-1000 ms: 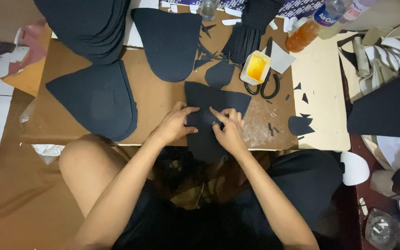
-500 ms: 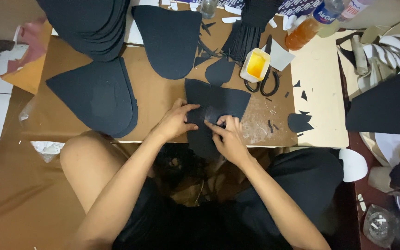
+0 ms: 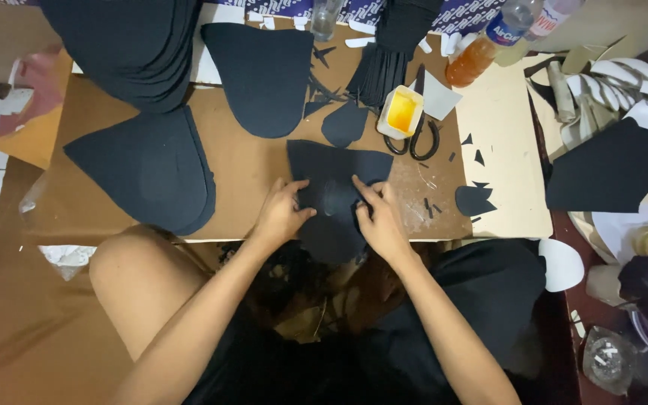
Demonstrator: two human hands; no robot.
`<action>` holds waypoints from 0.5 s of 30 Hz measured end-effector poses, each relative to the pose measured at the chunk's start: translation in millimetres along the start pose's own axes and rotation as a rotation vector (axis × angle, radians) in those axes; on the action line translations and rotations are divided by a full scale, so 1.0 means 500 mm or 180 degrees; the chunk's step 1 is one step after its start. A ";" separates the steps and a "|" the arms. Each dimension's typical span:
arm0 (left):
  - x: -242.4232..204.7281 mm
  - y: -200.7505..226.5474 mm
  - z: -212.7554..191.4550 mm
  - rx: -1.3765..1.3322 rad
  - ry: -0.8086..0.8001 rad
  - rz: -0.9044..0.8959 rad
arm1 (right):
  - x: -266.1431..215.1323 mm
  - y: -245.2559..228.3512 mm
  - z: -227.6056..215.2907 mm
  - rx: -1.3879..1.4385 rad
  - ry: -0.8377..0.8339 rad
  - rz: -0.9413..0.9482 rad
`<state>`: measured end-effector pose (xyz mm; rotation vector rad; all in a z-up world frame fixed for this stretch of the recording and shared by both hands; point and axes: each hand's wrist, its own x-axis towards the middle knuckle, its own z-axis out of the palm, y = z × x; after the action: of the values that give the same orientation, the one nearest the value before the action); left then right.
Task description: Gluing and assembling multiple black material pieces together on a work surface to create a component.
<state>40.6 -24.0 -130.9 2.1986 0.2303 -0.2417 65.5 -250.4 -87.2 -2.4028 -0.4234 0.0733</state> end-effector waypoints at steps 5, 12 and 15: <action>-0.021 0.028 -0.011 -0.0026 -0.0011 -0.0026 | 0.007 -0.009 0.033 -0.0320 -0.0176 -0.0036; -0.022 0.029 -0.010 0.0209 -0.0043 -0.0048 | 0.004 -0.021 0.045 -0.0825 -0.0056 -0.0196; -0.035 0.043 -0.022 0.0130 -0.0025 -0.0015 | -0.021 -0.014 0.042 -0.1069 -0.0112 -0.0294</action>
<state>30.3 -29.5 -103.6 2.2375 0.2279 -0.2598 50.1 -235.5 -99.3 -2.7093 -0.6031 0.0025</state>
